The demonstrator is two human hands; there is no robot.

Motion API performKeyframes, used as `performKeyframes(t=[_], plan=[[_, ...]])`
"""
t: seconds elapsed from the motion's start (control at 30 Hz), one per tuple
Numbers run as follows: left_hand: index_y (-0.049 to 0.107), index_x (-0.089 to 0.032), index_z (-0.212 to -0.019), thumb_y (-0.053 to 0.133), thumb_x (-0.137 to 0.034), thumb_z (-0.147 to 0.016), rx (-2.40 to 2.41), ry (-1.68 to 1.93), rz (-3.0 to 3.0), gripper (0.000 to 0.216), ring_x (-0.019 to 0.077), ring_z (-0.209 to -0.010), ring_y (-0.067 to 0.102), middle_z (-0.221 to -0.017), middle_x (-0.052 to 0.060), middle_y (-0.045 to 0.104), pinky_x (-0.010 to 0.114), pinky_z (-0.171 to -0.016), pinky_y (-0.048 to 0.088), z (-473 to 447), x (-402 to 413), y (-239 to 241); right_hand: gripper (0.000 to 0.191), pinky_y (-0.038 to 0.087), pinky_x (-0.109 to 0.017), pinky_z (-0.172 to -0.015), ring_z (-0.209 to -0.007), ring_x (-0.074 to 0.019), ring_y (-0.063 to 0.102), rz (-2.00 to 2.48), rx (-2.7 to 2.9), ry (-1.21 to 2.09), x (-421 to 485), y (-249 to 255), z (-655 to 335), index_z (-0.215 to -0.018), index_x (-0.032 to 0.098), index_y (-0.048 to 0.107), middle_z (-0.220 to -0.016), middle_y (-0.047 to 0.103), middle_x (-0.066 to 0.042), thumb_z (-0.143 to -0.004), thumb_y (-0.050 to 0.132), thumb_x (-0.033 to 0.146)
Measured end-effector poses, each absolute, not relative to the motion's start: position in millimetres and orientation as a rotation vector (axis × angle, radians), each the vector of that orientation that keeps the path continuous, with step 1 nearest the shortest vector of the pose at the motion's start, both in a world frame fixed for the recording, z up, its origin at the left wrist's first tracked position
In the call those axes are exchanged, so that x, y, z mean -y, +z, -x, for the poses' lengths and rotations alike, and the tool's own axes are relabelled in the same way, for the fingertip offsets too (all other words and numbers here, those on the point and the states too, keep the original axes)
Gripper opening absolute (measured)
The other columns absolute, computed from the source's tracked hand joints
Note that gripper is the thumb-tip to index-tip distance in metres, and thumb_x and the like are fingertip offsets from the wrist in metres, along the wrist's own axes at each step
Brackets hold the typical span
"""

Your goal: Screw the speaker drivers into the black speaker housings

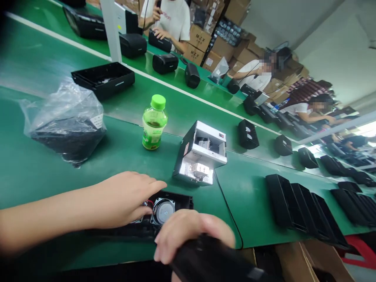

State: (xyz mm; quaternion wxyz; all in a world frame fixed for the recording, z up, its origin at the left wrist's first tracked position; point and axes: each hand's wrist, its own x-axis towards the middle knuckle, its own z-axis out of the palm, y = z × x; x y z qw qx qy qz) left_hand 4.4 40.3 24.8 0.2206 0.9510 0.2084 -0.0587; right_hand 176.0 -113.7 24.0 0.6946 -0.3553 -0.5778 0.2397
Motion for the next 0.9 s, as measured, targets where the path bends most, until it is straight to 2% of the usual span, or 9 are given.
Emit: performKeyframes(t=[0.03,0.1,0.17,0.23,0.3,0.4,0.53,0.7,0.9], plan=[[0.071,-0.024,-0.135,0.087,-0.031,-0.101,-0.596,-0.161,-2.613,0.038,0.0364,-0.111,0.086,-0.121,0.009,0.086,0.048,-0.089,0.066,-2,-41,28,0.043,0.067,-0.037,-0.056,-0.054,-0.0181,0.075,0.791,1.277,0.523,113,36,-184,-0.168,0.038,0.057,-0.085,0.081,0.005,-0.125,0.057,0.038],[0.070,-0.027,-0.132,0.089,-0.028,-0.098,-0.657,-0.143,-2.584,0.038,0.0356,-0.113,0.085,-0.122,0.008,0.085,0.048,-0.092,0.067,5,-44,34,0.039,0.067,-0.039,-0.059,-0.054,-0.0184,0.072,0.803,1.215,0.404,106,61,-204,-0.163,0.040,0.065,-0.083,0.080,0.005,-0.124,0.057,0.037],[0.071,-0.029,-0.121,0.089,-0.026,-0.096,-0.712,-0.098,-2.584,0.031,0.0344,-0.111,0.084,-0.123,0.007,0.084,0.048,-0.092,0.067,16,-45,36,0.038,0.068,-0.041,-0.061,-0.056,-0.0204,0.069,0.895,1.070,0.262,89,82,-226,-0.149,0.035,0.077,-0.077,0.077,0.004,-0.120,0.064,0.056],[0.072,-0.031,-0.113,0.089,-0.027,-0.094,-0.710,0.000,-2.620,0.026,0.0354,-0.117,0.083,-0.136,0.008,0.083,0.049,-0.096,0.068,31,-45,30,0.054,0.063,-0.034,-0.052,-0.050,-0.0184,0.065,0.912,1.011,0.120,64,91,-245,-0.134,0.026,0.080,-0.068,0.072,0.005,-0.110,0.071,0.074],[0.077,-0.034,-0.114,0.088,-0.032,-0.091,-0.669,0.124,-2.667,0.026,0.0392,-0.131,0.081,-0.156,0.007,0.079,0.053,-0.106,0.069,48,-43,14,0.065,0.052,-0.029,-0.039,-0.040,-0.0165,0.056,0.902,1.031,0.094,38,89,-260,-0.124,0.023,0.076,-0.060,0.067,0.008,-0.105,0.070,0.085],[0.081,-0.037,-0.125,0.084,-0.036,-0.090,-0.697,0.194,-2.717,0.035,0.0438,-0.139,0.078,-0.163,0.007,0.076,0.061,-0.116,0.067,68,-37,-13,0.069,0.050,-0.028,-0.035,-0.036,-0.0159,0.053,0.861,1.113,0.123,14,74,-270,-0.116,0.025,0.067,-0.059,0.066,0.009,-0.107,0.057,0.092],[0.084,-0.036,-0.129,0.084,-0.036,-0.089,-0.768,0.110,-2.728,0.040,0.0463,-0.137,0.079,-0.161,0.008,0.078,0.065,-0.118,0.067,71,-31,-23,0.067,0.052,-0.028,-0.037,-0.037,-0.0160,0.055,0.875,1.168,0.158,11,62,-265,-0.118,0.026,0.068,-0.061,0.067,0.008,-0.108,0.057,0.091],[0.088,-0.033,-0.128,0.089,-0.033,-0.090,-0.775,-0.069,-2.660,0.039,0.0434,-0.136,0.081,-0.160,0.011,0.078,0.061,-0.115,0.072,54,-32,-2,0.068,0.052,-0.029,-0.037,-0.039,-0.0186,0.058,0.894,1.089,0.267,16,67,-265,-0.127,0.022,0.074,-0.061,0.070,0.005,-0.104,0.071,0.087],[0.089,-0.031,-0.124,0.092,-0.029,-0.091,-0.804,-0.080,-2.603,0.033,0.0447,-0.142,0.077,-0.159,0.010,0.078,0.066,-0.115,0.071,46,-27,6,0.066,0.054,-0.033,-0.039,-0.038,-0.0195,0.056,0.961,1.098,0.339,38,70,-270,-0.132,0.026,0.075,-0.062,0.071,0.005,-0.108,0.061,0.086]])
